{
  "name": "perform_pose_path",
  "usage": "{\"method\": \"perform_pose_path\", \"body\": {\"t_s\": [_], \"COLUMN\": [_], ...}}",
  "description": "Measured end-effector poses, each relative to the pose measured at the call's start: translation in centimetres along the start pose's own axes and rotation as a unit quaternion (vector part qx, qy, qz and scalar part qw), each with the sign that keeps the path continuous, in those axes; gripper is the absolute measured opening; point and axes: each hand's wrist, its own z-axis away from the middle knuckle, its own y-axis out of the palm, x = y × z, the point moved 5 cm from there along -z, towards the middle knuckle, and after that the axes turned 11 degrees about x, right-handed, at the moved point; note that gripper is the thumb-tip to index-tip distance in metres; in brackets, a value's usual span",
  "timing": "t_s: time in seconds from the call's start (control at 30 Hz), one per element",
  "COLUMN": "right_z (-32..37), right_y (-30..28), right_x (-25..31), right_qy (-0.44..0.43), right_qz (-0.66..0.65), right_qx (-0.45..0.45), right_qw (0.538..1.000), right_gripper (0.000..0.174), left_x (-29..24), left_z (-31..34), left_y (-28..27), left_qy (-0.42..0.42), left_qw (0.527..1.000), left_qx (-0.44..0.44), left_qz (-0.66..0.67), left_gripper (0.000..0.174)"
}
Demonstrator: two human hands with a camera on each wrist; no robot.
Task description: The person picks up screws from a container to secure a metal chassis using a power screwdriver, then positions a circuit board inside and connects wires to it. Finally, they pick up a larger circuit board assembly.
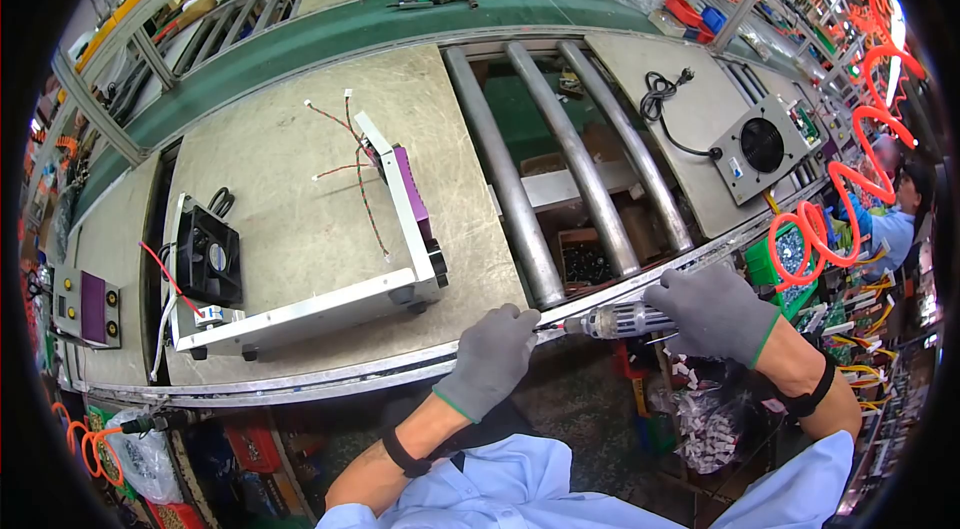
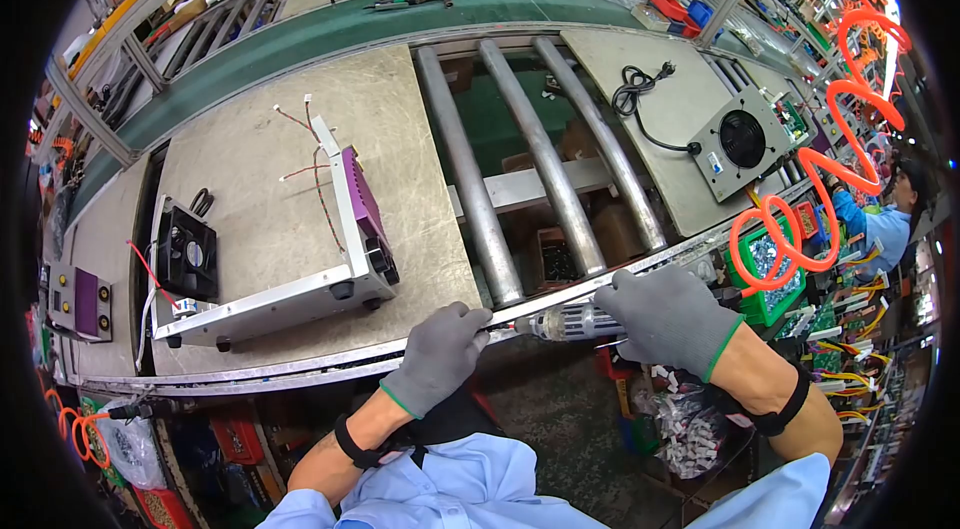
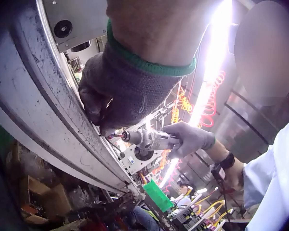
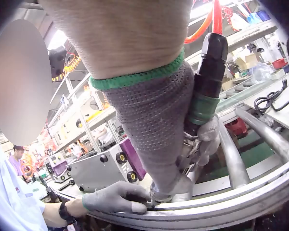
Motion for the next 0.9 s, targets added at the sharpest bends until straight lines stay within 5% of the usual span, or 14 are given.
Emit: {"method": "perform_pose_path", "body": {"t_s": [0.37, 0.53, 0.63, 0.77, 0.9], "right_z": [0.5, -0.1, -0.5, -0.5, 0.1], "right_y": [-0.7, -0.2, 0.2, 0.0, -0.5], "right_x": [0.1, -0.1, -0.4, -0.3, 0.0], "right_qy": [-0.006, 0.013, 0.006, -0.002, 0.007], "right_qz": [-0.018, 0.001, 0.008, 0.013, 0.016], "right_qx": [-0.006, 0.025, 0.014, 0.005, 0.008], "right_qw": [1.000, 1.000, 1.000, 1.000, 1.000], "right_gripper": [0.047, 0.043, 0.046, 0.046, 0.046], "left_x": [0.3, 2.1, 2.8, 3.9, 4.0], "left_z": [-0.3, 0.7, 1.0, 1.8, 2.0], "left_y": [0.3, -1.7, -2.2, -1.4, -1.7], "left_qy": [-0.027, -0.031, -0.131, -0.222, -0.239], "left_qw": [0.999, 0.988, 0.931, 0.768, 0.730], "left_qx": [-0.002, -0.031, 0.052, 0.077, 0.048], "left_qz": [-0.026, 0.151, 0.337, 0.595, 0.638], "left_gripper": [0.012, 0.012, 0.019, 0.029, 0.032]}}
